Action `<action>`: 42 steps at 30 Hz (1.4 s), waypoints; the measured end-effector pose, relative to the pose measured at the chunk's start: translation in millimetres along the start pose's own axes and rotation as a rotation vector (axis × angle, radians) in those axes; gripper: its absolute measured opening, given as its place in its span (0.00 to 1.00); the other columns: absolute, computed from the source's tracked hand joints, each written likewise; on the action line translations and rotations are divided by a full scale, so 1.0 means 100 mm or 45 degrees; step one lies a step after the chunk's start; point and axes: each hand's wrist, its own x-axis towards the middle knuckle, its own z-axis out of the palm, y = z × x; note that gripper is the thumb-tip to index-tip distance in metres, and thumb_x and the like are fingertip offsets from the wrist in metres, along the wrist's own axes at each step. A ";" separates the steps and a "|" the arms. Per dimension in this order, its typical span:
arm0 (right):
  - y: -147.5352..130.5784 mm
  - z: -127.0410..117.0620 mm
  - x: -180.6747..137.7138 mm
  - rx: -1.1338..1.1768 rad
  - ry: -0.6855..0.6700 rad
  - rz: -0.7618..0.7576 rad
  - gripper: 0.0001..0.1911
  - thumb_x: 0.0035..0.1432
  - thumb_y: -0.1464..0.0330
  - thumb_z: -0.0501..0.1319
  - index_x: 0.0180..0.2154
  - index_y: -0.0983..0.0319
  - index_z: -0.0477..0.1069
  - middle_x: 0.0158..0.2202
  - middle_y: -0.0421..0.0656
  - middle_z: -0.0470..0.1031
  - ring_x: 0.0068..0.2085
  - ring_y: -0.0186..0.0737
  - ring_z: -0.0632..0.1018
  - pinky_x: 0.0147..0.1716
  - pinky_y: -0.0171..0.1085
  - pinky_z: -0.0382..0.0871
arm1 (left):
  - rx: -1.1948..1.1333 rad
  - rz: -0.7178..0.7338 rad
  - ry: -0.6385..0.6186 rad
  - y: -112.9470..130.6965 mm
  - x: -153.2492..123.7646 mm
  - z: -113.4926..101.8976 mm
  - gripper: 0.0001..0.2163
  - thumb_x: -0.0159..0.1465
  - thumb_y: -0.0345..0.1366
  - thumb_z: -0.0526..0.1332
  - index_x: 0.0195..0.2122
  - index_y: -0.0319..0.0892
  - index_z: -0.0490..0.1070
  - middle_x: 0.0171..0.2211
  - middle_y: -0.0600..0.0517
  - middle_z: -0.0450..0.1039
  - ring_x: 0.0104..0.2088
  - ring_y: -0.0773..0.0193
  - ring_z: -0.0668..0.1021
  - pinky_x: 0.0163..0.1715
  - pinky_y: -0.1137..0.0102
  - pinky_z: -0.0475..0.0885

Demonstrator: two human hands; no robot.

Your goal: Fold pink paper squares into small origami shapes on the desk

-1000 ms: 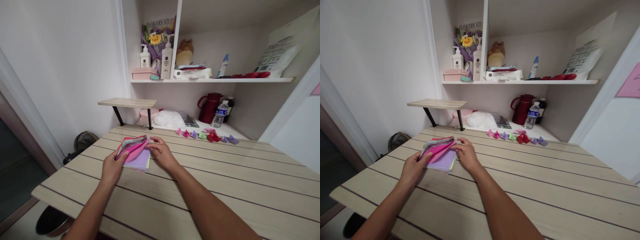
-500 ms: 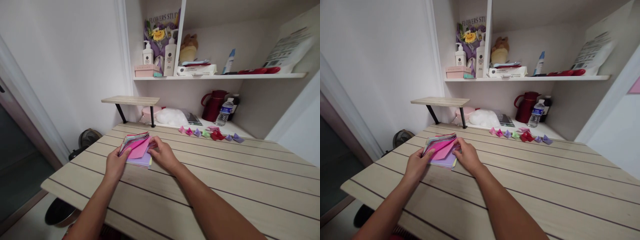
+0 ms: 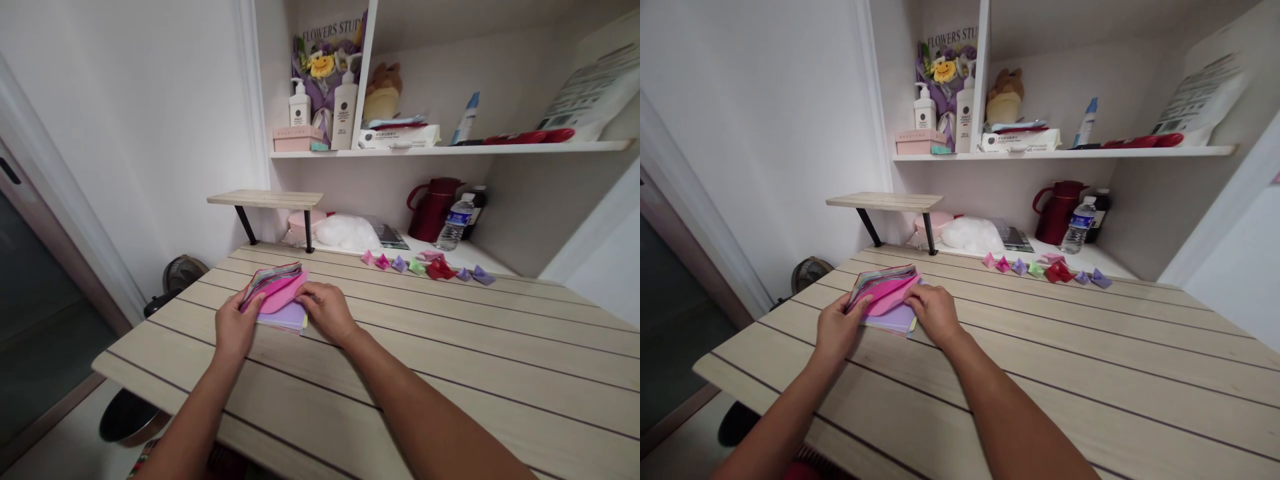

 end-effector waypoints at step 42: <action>-0.22 -2.25 -2.42 -0.284 -0.246 0.464 0.11 0.65 0.63 0.58 0.32 0.56 0.74 0.51 0.45 0.74 0.53 0.49 0.74 0.52 0.46 0.69 | 1.209 0.871 -0.403 0.16 -0.05 -0.30 0.26 0.60 0.36 0.59 0.62 0.47 0.66 0.66 0.41 0.61 0.64 0.38 0.64 0.57 0.39 0.57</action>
